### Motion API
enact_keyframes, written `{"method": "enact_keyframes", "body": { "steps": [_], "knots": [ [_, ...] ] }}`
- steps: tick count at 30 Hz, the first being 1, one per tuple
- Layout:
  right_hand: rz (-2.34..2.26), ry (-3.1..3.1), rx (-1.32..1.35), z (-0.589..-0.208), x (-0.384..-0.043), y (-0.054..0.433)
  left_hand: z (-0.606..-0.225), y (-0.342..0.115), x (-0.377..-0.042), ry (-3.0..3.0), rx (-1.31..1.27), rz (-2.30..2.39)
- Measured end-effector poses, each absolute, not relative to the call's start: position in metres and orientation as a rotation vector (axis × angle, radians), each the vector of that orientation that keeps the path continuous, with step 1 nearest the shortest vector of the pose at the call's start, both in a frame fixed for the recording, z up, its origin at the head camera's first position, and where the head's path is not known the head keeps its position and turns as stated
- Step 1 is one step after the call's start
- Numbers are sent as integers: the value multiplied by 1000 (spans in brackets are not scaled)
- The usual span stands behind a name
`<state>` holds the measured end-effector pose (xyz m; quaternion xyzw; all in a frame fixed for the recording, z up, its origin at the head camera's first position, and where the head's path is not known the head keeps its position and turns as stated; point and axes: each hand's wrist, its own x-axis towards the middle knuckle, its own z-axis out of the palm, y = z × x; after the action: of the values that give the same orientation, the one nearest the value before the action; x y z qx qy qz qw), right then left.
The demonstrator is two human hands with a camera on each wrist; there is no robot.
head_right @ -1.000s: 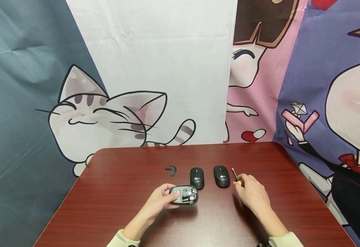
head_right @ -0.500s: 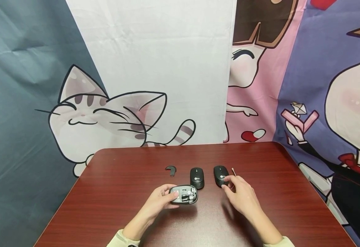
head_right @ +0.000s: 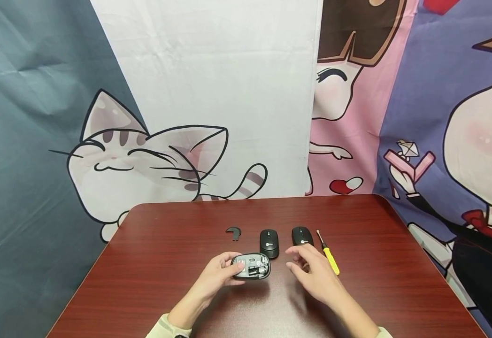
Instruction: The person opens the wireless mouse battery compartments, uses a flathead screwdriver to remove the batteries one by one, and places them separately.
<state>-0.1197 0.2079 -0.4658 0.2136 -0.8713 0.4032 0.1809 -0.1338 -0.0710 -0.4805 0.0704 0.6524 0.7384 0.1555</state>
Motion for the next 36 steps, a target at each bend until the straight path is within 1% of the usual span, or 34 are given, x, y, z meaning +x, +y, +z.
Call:
{"method": "enact_keyframes", "body": {
  "steps": [14,36],
  "knots": [
    [1194,-2434,766,-467,-115,191,-481,-71,-133,1862,197,2120],
    [1229,-2398,878,-472,-116,173,-482,-73,-134,1856,195,2116]
  ]
}}
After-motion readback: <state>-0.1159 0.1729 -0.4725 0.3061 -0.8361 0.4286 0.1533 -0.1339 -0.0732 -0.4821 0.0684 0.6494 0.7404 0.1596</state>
